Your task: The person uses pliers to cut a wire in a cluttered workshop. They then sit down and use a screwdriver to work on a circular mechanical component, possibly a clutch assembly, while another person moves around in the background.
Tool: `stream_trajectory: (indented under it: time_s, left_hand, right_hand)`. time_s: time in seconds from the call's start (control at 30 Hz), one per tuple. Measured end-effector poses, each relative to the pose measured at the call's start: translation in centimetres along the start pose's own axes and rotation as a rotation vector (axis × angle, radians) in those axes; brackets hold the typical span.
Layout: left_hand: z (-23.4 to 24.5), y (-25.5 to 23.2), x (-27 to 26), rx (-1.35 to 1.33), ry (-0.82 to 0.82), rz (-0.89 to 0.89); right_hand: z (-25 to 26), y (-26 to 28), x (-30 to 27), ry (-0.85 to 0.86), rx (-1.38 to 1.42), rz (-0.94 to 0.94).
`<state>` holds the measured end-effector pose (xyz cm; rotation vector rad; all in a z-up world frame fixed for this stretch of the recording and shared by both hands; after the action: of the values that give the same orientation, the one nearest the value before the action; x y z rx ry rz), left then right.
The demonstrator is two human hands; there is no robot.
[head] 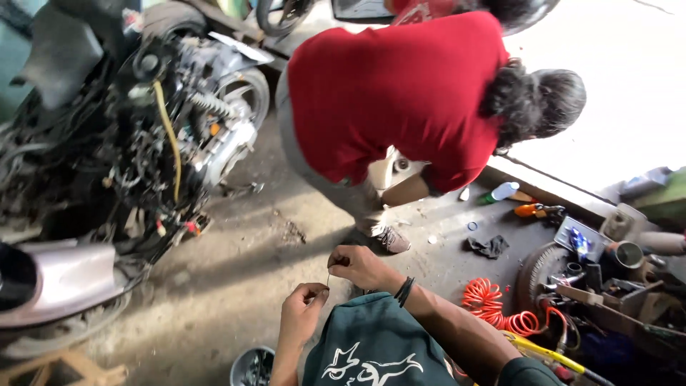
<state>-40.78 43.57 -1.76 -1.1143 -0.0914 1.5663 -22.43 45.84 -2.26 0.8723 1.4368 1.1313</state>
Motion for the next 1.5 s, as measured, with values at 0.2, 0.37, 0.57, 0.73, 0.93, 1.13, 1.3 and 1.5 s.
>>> stream_trajectory:
  time_s: [0.2,0.37,0.57,0.73,0.93,1.13,1.3,1.5]
  left_hand:
    - [-2.6,-4.5,4.3,0.024,0.061,-0.127]
    - [-5.1,-8.0,5.4,0.192,0.256,-0.377]
    - [-6.7,-11.3,5.6,0.212,0.334,-0.718]
    - [-5.6,-12.1,7.9,0.192,0.374,-0.77]
    - [2.3,-9.8,13.2,0.163,0.384,-0.807]
    - [13.4,-5.1,21.1,0.233,0.202,-0.636]
    - [17.1,-5.1,25.9,0.644,0.077,-0.955]
    - [12.8,-13.0,29.3,1.206,0.544,-1.02]
  right_hand:
    - [4.8,1.9,-0.6,-0.045,0.029,0.053]
    - [7.5,2.6,-5.1,-0.194,0.104,0.004]
    - [8.2,2.6,-8.8,-0.327,0.143,0.086]
    - [8.2,4.0,-7.2,-0.467,0.105,0.195]
    - [4.2,4.7,1.4,-0.498,0.227,-0.086]
    - [-2.5,3.6,15.1,-0.499,0.425,-0.091]
    - [-5.0,3.5,19.9,-0.578,0.393,-0.073]
    - [-1.1,0.5,18.6,-0.867,0.466,-0.283]
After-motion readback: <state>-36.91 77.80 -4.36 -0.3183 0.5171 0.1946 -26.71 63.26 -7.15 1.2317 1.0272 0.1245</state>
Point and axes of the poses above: each hand's wrist, its own x-axis towards the middle knuckle, its own z-axis out of the back of the hand, y = z × x, the point moved 6 cm from there along x, towards the middle knuckle, and after that the axes turned 14 degrees about x, right-handed, at the moved point
